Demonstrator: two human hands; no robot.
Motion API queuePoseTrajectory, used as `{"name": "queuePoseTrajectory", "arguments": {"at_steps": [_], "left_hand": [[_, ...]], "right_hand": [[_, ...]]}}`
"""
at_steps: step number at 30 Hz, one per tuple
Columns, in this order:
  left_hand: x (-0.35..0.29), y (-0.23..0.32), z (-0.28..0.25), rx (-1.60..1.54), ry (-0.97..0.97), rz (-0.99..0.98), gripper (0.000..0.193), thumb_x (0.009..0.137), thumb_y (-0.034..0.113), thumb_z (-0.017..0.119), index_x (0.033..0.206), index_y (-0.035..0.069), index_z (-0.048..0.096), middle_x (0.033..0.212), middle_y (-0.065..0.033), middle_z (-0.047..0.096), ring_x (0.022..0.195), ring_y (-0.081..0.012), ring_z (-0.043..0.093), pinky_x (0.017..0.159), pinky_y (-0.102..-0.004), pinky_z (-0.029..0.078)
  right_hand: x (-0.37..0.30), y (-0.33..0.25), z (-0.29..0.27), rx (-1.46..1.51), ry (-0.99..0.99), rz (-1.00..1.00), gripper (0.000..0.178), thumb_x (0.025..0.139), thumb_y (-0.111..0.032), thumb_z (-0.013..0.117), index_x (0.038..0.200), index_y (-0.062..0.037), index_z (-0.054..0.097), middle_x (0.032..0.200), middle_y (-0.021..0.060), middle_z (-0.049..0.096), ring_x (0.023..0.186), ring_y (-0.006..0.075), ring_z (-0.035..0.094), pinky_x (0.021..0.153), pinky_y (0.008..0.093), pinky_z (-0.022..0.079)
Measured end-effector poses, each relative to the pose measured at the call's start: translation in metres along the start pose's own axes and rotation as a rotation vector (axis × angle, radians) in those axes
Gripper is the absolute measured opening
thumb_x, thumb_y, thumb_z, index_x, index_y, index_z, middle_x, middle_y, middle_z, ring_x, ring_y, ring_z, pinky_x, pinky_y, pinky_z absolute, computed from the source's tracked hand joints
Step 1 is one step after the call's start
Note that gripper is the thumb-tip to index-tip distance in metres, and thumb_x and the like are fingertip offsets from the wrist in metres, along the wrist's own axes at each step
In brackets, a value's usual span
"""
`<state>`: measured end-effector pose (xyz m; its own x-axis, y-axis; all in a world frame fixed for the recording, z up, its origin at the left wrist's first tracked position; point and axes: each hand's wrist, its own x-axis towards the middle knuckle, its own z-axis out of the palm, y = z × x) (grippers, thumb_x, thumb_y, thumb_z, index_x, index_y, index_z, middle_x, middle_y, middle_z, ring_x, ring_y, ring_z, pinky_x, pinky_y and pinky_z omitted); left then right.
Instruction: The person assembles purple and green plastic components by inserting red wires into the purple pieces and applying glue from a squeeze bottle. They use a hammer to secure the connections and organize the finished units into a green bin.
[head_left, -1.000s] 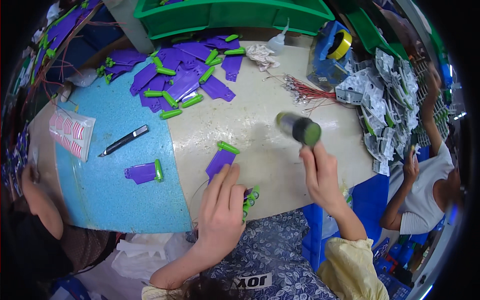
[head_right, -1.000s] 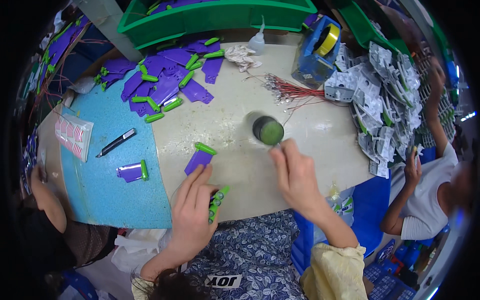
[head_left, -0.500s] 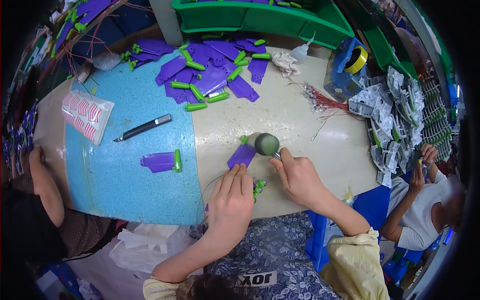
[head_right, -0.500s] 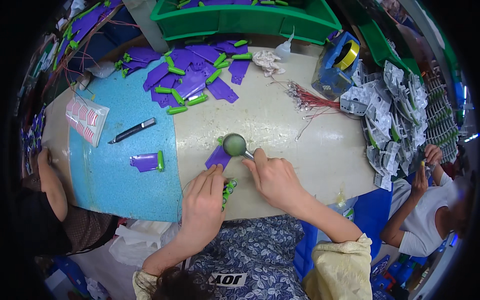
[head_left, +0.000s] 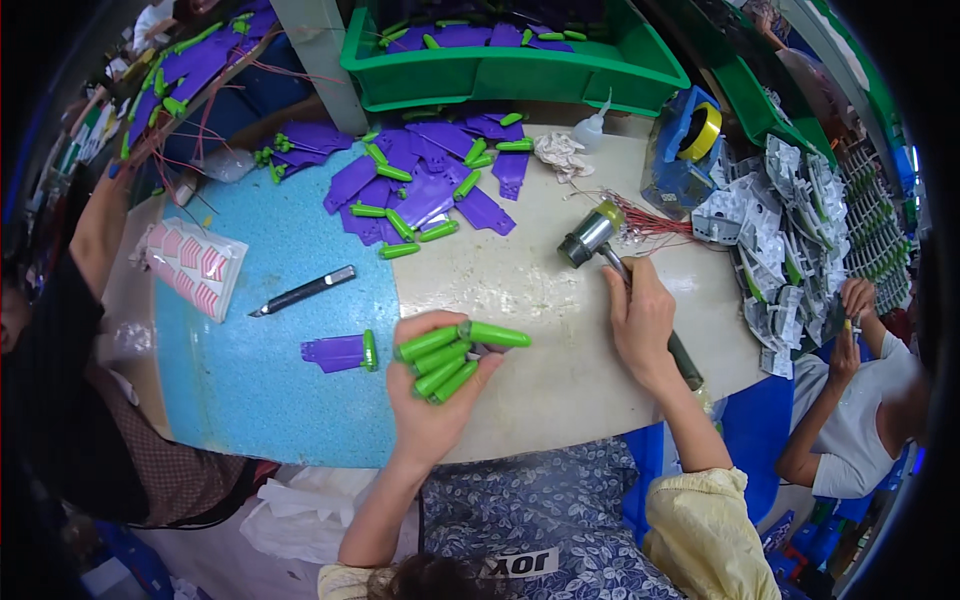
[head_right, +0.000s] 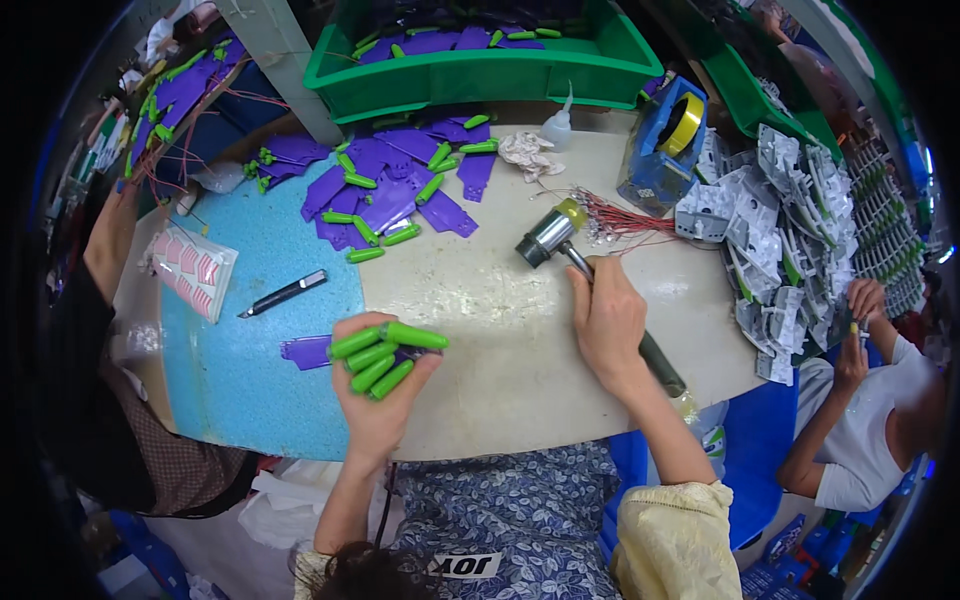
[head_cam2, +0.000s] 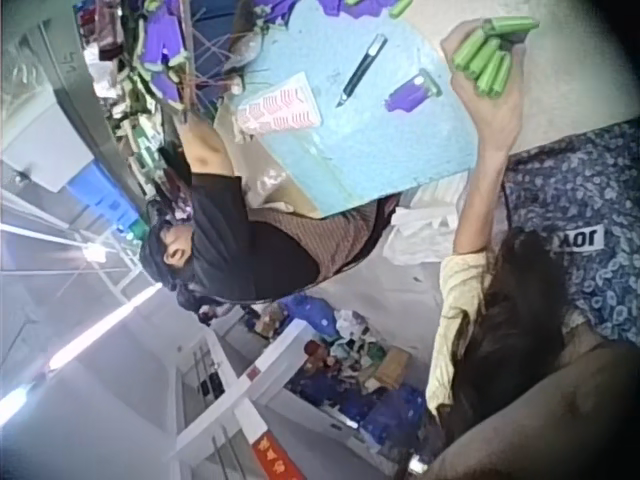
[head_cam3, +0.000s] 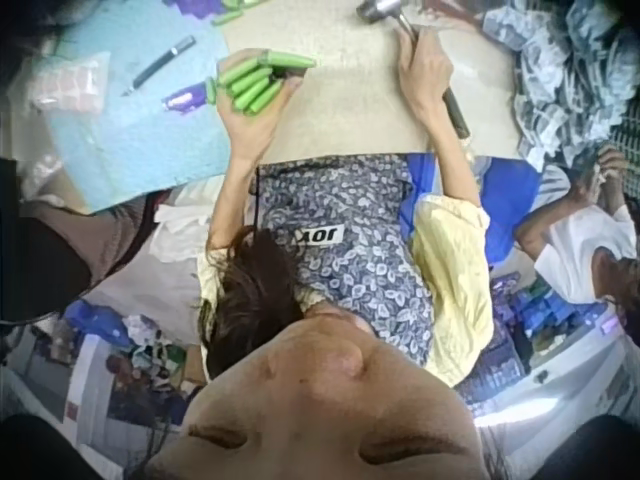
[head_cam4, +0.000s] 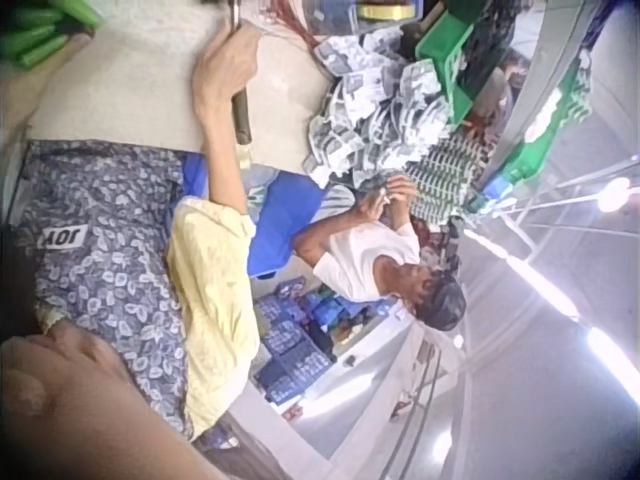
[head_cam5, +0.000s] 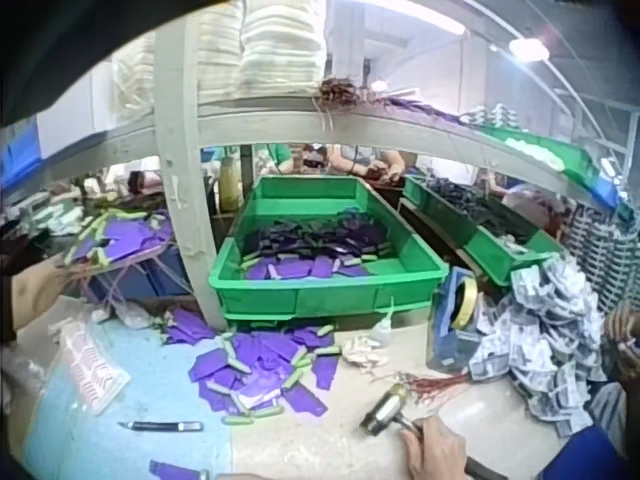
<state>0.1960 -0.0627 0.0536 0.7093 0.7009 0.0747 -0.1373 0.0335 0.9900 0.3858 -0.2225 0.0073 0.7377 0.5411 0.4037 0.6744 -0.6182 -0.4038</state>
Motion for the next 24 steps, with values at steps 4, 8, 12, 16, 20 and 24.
{"name": "queuePoseTrajectory", "arguments": {"at_steps": [4,8,12,16,20,24], "left_hand": [[-0.003,-0.013,-0.006,-0.029,-0.049,0.045,0.042,0.076,-0.013,0.074,0.109,0.001,0.051,0.094,-0.0112,0.066,0.092,-0.0202,0.068,0.086,-0.0349,0.057],[0.024,0.035,-0.035,-0.036,0.162,-0.095,0.030,0.082,-0.001,0.075,0.108,0.001,0.060,0.091,-0.0076,0.065,0.087,-0.0156,0.068,0.074,-0.0266,0.055],[0.154,0.128,-0.113,-0.453,0.261,0.131,0.017,0.093,0.009,0.066,0.107,0.002,0.059,0.088,-0.0075,0.063,0.076,-0.0142,0.063,0.067,-0.0295,0.057],[0.292,0.173,-0.188,-0.216,0.532,0.021,0.024,0.084,0.002,0.073,0.104,0.000,0.060,0.092,-0.0109,0.066,0.082,-0.0232,0.068,0.073,-0.0339,0.060],[0.380,0.149,-0.202,0.788,0.721,0.133,0.053,0.071,0.022,0.083,0.107,-0.011,0.062,0.107,-0.0271,0.067,0.096,-0.0399,0.067,0.084,-0.0435,0.054],[0.406,0.149,-0.162,1.249,0.603,-0.014,0.072,0.076,0.050,0.075,0.122,-0.004,0.062,0.125,-0.0278,0.060,0.128,-0.0439,0.045,0.106,-0.0491,0.035]], "right_hand": [[0.003,0.011,0.005,-0.012,-0.019,-0.057,0.017,0.089,-0.016,0.067,0.094,-0.0015,0.058,0.082,0.0151,0.060,0.070,0.0350,0.060,0.059,0.0422,0.045],[0.006,0.023,0.004,-0.022,-0.020,-0.119,0.017,0.087,-0.014,0.069,0.093,-0.0015,0.059,0.081,0.0158,0.059,0.071,0.0356,0.060,0.059,0.0431,0.046],[0.013,0.038,-0.004,0.003,0.026,-0.149,0.017,0.085,-0.009,0.070,0.094,0.0001,0.059,0.083,0.0163,0.056,0.072,0.0358,0.058,0.060,0.0437,0.045],[0.015,0.032,-0.002,0.024,0.006,-0.161,0.018,0.084,-0.009,0.070,0.093,0.0003,0.058,0.084,0.0163,0.054,0.074,0.0358,0.056,0.061,0.0437,0.044],[0.018,0.034,-0.002,0.026,-0.003,-0.153,0.018,0.084,-0.009,0.070,0.093,-0.0001,0.058,0.083,0.0159,0.053,0.074,0.0355,0.055,0.061,0.0435,0.043],[0.019,0.038,-0.006,0.008,0.004,-0.160,0.018,0.083,-0.008,0.071,0.094,-0.0002,0.058,0.084,0.0150,0.054,0.076,0.0344,0.056,0.061,0.0435,0.043]]}}
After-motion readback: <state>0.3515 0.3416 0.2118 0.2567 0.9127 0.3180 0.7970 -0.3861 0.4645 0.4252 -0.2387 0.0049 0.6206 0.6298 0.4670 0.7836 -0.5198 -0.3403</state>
